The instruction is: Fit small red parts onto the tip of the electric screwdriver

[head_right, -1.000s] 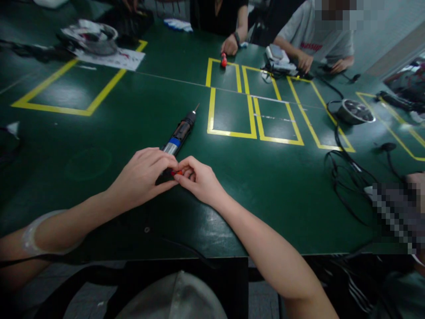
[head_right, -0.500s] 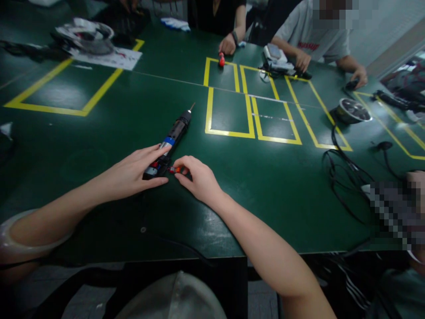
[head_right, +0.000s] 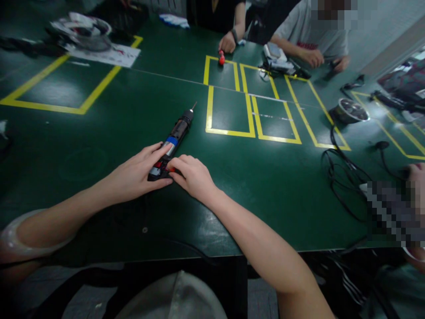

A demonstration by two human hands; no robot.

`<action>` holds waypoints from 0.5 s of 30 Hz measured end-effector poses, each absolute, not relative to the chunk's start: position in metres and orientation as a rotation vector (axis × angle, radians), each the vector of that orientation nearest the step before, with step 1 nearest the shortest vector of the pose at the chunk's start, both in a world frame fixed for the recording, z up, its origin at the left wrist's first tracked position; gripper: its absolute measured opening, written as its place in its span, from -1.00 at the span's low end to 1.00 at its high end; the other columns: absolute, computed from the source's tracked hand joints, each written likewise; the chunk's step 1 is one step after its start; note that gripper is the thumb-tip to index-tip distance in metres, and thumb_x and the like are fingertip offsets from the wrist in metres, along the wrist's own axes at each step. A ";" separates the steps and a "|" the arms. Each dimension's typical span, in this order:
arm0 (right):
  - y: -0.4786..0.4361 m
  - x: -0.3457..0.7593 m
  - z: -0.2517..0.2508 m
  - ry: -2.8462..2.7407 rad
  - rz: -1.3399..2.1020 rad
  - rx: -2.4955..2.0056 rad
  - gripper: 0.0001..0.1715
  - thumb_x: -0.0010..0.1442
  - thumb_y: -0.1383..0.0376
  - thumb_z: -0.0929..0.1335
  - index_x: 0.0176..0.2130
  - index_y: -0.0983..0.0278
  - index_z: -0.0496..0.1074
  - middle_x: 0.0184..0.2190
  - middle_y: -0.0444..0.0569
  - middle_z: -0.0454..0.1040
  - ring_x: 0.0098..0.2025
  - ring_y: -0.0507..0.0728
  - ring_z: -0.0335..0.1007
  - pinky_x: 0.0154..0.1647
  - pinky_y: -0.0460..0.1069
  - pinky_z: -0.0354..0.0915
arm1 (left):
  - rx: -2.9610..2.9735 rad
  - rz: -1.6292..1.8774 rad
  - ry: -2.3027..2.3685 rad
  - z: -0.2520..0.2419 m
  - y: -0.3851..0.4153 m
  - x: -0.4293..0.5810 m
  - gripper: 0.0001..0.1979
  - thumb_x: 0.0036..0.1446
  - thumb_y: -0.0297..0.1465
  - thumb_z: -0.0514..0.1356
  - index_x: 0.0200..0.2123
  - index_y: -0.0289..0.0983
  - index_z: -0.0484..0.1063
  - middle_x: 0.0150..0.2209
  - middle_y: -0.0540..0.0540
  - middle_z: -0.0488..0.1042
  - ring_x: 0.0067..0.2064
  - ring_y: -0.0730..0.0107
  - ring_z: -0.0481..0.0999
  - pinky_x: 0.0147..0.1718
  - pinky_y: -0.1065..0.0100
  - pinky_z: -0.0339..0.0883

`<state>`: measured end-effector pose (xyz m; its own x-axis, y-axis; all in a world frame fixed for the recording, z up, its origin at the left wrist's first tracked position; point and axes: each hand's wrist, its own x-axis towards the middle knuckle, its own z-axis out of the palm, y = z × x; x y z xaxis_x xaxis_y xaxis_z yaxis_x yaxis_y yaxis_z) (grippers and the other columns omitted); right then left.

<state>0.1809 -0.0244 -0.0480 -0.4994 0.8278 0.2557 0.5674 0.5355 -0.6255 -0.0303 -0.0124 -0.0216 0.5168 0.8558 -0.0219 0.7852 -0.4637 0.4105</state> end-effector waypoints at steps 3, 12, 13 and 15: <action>-0.024 0.181 -0.049 -2.257 0.608 -1.137 -0.93 0.38 0.30 0.33 -0.19 0.21 0.44 -0.20 -0.01 0.46 -0.10 0.17 0.35 -0.03 0.04 0.27 | 2.390 0.255 1.366 -0.022 -0.013 -0.029 -0.06 0.21 0.05 0.15 0.52 -0.24 -0.04 0.46 -0.36 0.01 0.42 -0.23 0.16 0.31 -0.15 0.16; -0.027 0.182 -0.050 -2.184 0.626 -1.124 -0.88 0.38 0.32 0.34 -0.16 0.23 0.51 -0.15 0.02 0.46 -0.08 0.14 0.40 0.00 0.04 0.32 | 2.377 0.252 1.356 -0.019 -0.014 -0.028 -0.09 0.23 0.02 0.14 0.51 -0.27 -0.01 0.46 -0.37 0.01 0.41 -0.25 0.17 0.32 -0.15 0.14; -0.027 0.182 -0.050 -2.187 0.634 -1.129 -0.88 0.38 0.33 0.34 -0.16 0.22 0.51 -0.18 0.01 0.47 -0.09 0.14 0.40 0.00 0.04 0.32 | 2.375 0.249 1.357 -0.018 -0.015 -0.028 -0.09 0.23 0.02 0.14 0.51 -0.27 -0.01 0.46 -0.37 0.00 0.41 -0.26 0.16 0.32 -0.15 0.14; -0.028 0.181 -0.049 -2.193 0.647 -1.127 -0.87 0.37 0.34 0.34 -0.14 0.22 0.51 -0.19 0.00 0.50 -0.09 0.15 0.41 0.01 0.05 0.33 | 2.372 0.244 1.362 -0.017 -0.015 -0.028 -0.10 0.23 0.01 0.14 0.51 -0.27 -0.01 0.46 -0.38 0.00 0.41 -0.26 0.16 0.31 -0.15 0.15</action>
<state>0.1812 -0.0284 -0.0494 -0.4719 0.8377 0.2749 0.5543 0.5244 -0.6463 -0.0279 -0.0149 -0.0173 0.5118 0.8580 -0.0432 0.7895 -0.4498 0.4176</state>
